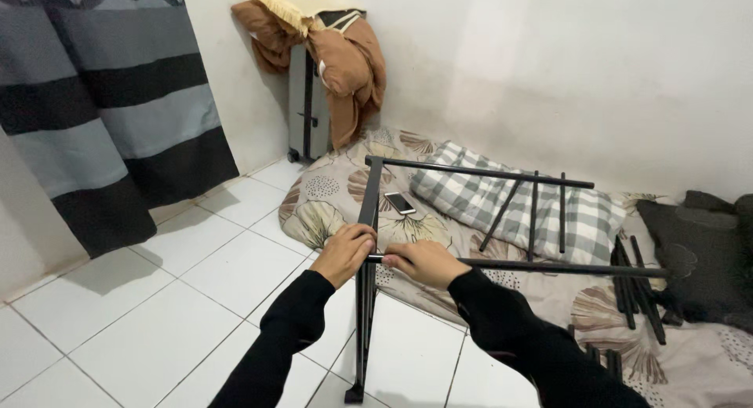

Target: The person assembles a black metal frame by inserting rods into a base structure and connecting multiple legs. They repeatedly pick up rods, align them with the frame, and insert them into sockets while seated on the floor.

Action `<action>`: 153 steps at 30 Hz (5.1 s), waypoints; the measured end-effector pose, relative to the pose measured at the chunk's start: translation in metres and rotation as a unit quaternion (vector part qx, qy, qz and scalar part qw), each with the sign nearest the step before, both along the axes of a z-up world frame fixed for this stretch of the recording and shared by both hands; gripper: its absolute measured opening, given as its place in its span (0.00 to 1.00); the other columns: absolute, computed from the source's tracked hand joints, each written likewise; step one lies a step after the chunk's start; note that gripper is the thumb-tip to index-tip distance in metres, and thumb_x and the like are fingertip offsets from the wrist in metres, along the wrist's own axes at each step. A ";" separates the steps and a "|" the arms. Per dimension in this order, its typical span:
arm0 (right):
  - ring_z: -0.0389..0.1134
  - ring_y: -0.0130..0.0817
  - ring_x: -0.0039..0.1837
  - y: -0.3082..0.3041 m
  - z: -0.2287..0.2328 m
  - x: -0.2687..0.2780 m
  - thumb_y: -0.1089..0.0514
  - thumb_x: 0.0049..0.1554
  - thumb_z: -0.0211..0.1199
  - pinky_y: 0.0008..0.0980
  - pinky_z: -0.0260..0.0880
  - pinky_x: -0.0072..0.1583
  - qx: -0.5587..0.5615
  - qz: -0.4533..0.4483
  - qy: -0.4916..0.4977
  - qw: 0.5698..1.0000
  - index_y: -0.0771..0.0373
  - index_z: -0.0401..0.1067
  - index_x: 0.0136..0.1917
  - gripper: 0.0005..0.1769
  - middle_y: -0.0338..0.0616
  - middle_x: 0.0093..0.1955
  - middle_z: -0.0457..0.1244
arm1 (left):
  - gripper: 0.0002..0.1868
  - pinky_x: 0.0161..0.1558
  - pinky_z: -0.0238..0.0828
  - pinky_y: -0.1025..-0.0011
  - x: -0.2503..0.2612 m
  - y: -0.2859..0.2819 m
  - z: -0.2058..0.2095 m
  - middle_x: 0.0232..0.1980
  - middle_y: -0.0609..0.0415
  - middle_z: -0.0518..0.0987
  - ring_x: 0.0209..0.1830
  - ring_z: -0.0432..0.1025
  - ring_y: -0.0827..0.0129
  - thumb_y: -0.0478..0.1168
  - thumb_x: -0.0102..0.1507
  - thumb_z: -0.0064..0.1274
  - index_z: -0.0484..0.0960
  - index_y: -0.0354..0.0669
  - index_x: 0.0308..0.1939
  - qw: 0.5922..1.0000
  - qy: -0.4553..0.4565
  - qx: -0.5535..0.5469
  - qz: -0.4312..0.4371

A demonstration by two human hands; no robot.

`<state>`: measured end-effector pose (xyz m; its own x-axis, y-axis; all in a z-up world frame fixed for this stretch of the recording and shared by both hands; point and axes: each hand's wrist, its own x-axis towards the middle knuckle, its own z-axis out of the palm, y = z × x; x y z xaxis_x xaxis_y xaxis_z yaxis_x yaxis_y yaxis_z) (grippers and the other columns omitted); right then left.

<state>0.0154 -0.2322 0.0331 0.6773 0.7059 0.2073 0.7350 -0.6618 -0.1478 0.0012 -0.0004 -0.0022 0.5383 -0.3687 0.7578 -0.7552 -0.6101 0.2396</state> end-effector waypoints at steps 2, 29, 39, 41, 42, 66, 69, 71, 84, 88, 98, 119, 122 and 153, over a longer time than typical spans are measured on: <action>0.71 0.47 0.44 0.001 -0.009 -0.015 0.38 0.66 0.53 0.45 0.68 0.45 -0.033 -0.069 -0.116 0.990 0.54 0.72 0.52 0.19 0.46 0.38 0.68 | 0.09 0.54 0.69 0.63 0.005 -0.001 -0.004 0.48 0.50 0.77 0.52 0.72 0.56 0.36 0.69 0.45 0.77 0.36 0.39 0.996 0.056 -0.056 -0.029; 0.69 0.41 0.44 -0.030 -0.048 -0.028 0.49 0.70 0.55 0.38 0.68 0.47 0.110 0.042 -0.352 0.929 0.59 0.71 0.61 0.14 0.44 0.42 0.64 | 0.11 0.63 0.70 0.64 0.031 -0.024 -0.028 0.41 0.48 0.83 0.61 0.77 0.53 0.38 0.72 0.44 0.81 0.36 0.47 0.981 0.077 -0.156 -0.091; 0.69 0.37 0.37 -0.050 -0.022 0.013 0.41 0.65 0.56 0.35 0.66 0.39 0.081 0.028 0.089 0.992 0.58 0.77 0.60 0.22 0.39 0.31 0.64 | 0.10 0.59 0.72 0.64 0.023 -0.030 -0.017 0.48 0.49 0.83 0.59 0.77 0.55 0.39 0.70 0.48 0.81 0.37 0.41 0.982 0.088 -0.144 -0.085; 0.68 0.37 0.39 -0.048 -0.044 -0.011 0.40 0.62 0.62 0.34 0.64 0.38 0.080 0.127 -0.324 0.934 0.58 0.70 0.60 0.23 0.39 0.38 0.64 | 0.08 0.60 0.70 0.63 0.022 -0.025 -0.019 0.48 0.49 0.83 0.62 0.75 0.54 0.39 0.67 0.52 0.81 0.36 0.40 0.987 0.060 -0.123 -0.085; 0.68 0.36 0.38 -0.045 -0.048 -0.014 0.42 0.62 0.61 0.34 0.64 0.38 0.081 0.104 -0.305 0.943 0.58 0.71 0.60 0.21 0.38 0.39 0.65 | 0.09 0.61 0.70 0.63 0.023 -0.022 -0.018 0.47 0.49 0.83 0.62 0.75 0.55 0.40 0.65 0.55 0.81 0.35 0.39 0.988 0.059 -0.113 -0.086; 0.59 0.22 0.32 -0.070 -0.009 -0.001 0.50 0.62 0.62 0.24 0.58 0.33 0.169 0.019 0.405 0.898 0.61 0.66 0.75 0.30 0.37 0.34 0.64 | 0.10 0.58 0.73 0.67 0.036 -0.013 -0.027 0.50 0.49 0.84 0.56 0.79 0.59 0.40 0.68 0.51 0.83 0.39 0.48 0.985 0.119 -0.124 -0.018; 0.62 0.23 0.34 -0.062 -0.012 -0.009 0.49 0.63 0.62 0.24 0.61 0.36 0.183 0.024 0.356 0.916 0.61 0.66 0.76 0.31 0.41 0.35 0.65 | 0.10 0.58 0.72 0.66 0.033 -0.008 -0.031 0.52 0.48 0.84 0.61 0.77 0.57 0.39 0.69 0.50 0.83 0.38 0.49 0.988 0.098 -0.113 -0.023; 0.68 0.24 0.41 -0.068 -0.018 -0.014 0.48 0.67 0.62 0.24 0.67 0.43 0.202 0.036 0.311 0.928 0.60 0.65 0.77 0.29 0.44 0.39 0.66 | 0.10 0.58 0.71 0.65 0.035 -0.016 -0.030 0.54 0.47 0.83 0.63 0.75 0.56 0.38 0.69 0.50 0.83 0.36 0.48 0.991 0.060 -0.118 -0.037; 0.55 0.24 0.27 -0.286 -0.097 -0.035 0.43 0.65 0.44 0.27 0.55 0.28 0.671 -0.340 0.040 0.657 0.55 0.50 0.78 0.31 0.31 0.28 0.54 | 0.09 0.58 0.73 0.68 -0.003 -0.013 -0.007 0.53 0.52 0.85 0.66 0.76 0.62 0.36 0.70 0.51 0.83 0.34 0.40 0.989 0.083 -0.119 0.006; 0.58 0.25 0.29 -0.315 -0.167 -0.038 0.47 0.66 0.49 0.27 0.60 0.32 0.602 -0.365 -0.073 0.706 0.62 0.62 0.69 0.23 0.34 0.30 0.57 | 0.08 0.56 0.74 0.69 -0.010 -0.006 -0.002 0.52 0.53 0.85 0.65 0.76 0.64 0.36 0.70 0.51 0.85 0.35 0.44 0.987 0.107 -0.116 0.040; 0.75 0.48 0.41 -0.320 -0.363 -0.052 0.45 0.61 0.60 0.46 0.73 0.45 0.367 -0.516 0.045 0.773 0.62 0.67 0.56 0.20 0.51 0.36 0.71 | 0.12 0.64 0.72 0.60 0.005 0.027 -0.034 0.48 0.45 0.85 0.69 0.74 0.58 0.33 0.69 0.48 0.84 0.30 0.36 0.975 0.170 -0.080 0.116; 0.56 0.61 0.74 -0.307 -0.438 -0.083 0.68 0.47 0.64 0.46 0.62 0.71 0.067 -0.730 0.174 0.657 0.49 0.47 0.80 0.52 0.66 0.74 0.46 | 0.34 0.56 0.69 0.59 0.058 0.033 -0.063 0.56 0.37 0.80 0.55 0.75 0.50 0.40 0.55 0.58 0.69 0.39 0.65 0.989 0.108 -0.024 0.101; 0.60 0.56 0.70 -0.295 -0.407 -0.050 0.66 0.48 0.62 0.44 0.66 0.68 0.154 -0.662 0.124 0.722 0.49 0.53 0.78 0.46 0.65 0.77 0.47 | 0.42 0.53 0.70 0.60 0.038 0.018 -0.043 0.58 0.36 0.80 0.52 0.76 0.49 0.40 0.52 0.61 0.67 0.39 0.70 0.987 0.056 -0.029 0.150; 0.70 0.59 0.53 -0.061 0.002 0.121 0.46 0.63 0.59 0.49 0.69 0.54 0.132 -0.024 -0.059 0.989 0.60 0.70 0.68 0.25 0.59 0.51 0.69 | 0.60 0.59 0.66 0.43 0.037 -0.050 0.080 0.77 0.38 0.50 0.68 0.63 0.42 0.58 0.52 0.72 0.45 0.67 0.77 0.893 0.270 0.307 0.187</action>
